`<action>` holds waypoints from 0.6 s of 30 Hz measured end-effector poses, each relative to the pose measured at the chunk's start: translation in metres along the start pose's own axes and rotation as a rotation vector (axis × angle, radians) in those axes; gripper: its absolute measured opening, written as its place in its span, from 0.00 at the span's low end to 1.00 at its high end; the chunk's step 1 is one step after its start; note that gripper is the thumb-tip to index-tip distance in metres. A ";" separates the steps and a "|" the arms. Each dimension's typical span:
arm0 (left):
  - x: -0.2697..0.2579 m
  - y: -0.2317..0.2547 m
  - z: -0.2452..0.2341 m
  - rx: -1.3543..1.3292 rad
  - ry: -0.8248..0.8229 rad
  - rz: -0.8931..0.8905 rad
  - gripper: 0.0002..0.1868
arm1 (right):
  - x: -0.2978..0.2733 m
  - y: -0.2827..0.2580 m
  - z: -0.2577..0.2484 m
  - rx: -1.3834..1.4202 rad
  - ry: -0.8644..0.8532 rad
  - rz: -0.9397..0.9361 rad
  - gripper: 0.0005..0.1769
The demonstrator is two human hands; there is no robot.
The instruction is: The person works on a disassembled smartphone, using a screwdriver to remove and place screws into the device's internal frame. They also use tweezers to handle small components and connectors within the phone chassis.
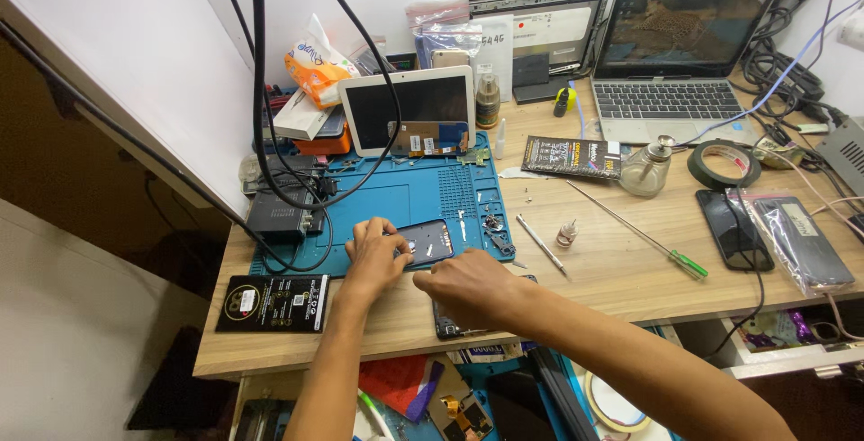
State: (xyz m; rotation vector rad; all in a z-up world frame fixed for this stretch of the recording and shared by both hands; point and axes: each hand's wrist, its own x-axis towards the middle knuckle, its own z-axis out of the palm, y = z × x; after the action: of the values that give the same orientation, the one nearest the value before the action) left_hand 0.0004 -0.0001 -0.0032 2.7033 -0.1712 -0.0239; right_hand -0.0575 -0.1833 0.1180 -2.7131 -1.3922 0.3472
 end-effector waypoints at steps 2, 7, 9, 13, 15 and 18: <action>0.008 -0.007 0.012 0.024 -0.008 0.013 0.03 | 0.005 0.009 0.009 0.022 0.004 -0.015 0.09; 0.005 -0.002 0.011 0.054 -0.023 0.040 0.04 | 0.001 0.015 0.007 0.046 0.006 -0.049 0.06; -0.001 0.005 0.000 0.006 0.033 0.042 0.05 | -0.008 0.015 -0.004 0.107 0.027 -0.038 0.04; -0.030 0.033 -0.029 -0.073 0.097 0.015 0.09 | -0.029 0.023 -0.023 0.239 0.122 0.071 0.04; -0.044 0.045 -0.036 -0.379 0.153 0.030 0.04 | -0.043 0.028 -0.025 0.396 0.443 0.077 0.04; -0.067 0.062 -0.031 -0.737 0.127 -0.047 0.03 | -0.053 0.030 -0.005 0.472 0.678 0.069 0.03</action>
State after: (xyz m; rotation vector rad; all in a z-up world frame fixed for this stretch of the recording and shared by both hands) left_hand -0.0716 -0.0351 0.0504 1.9650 -0.0436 0.0591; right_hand -0.0628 -0.2437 0.1264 -2.1763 -0.8864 -0.2104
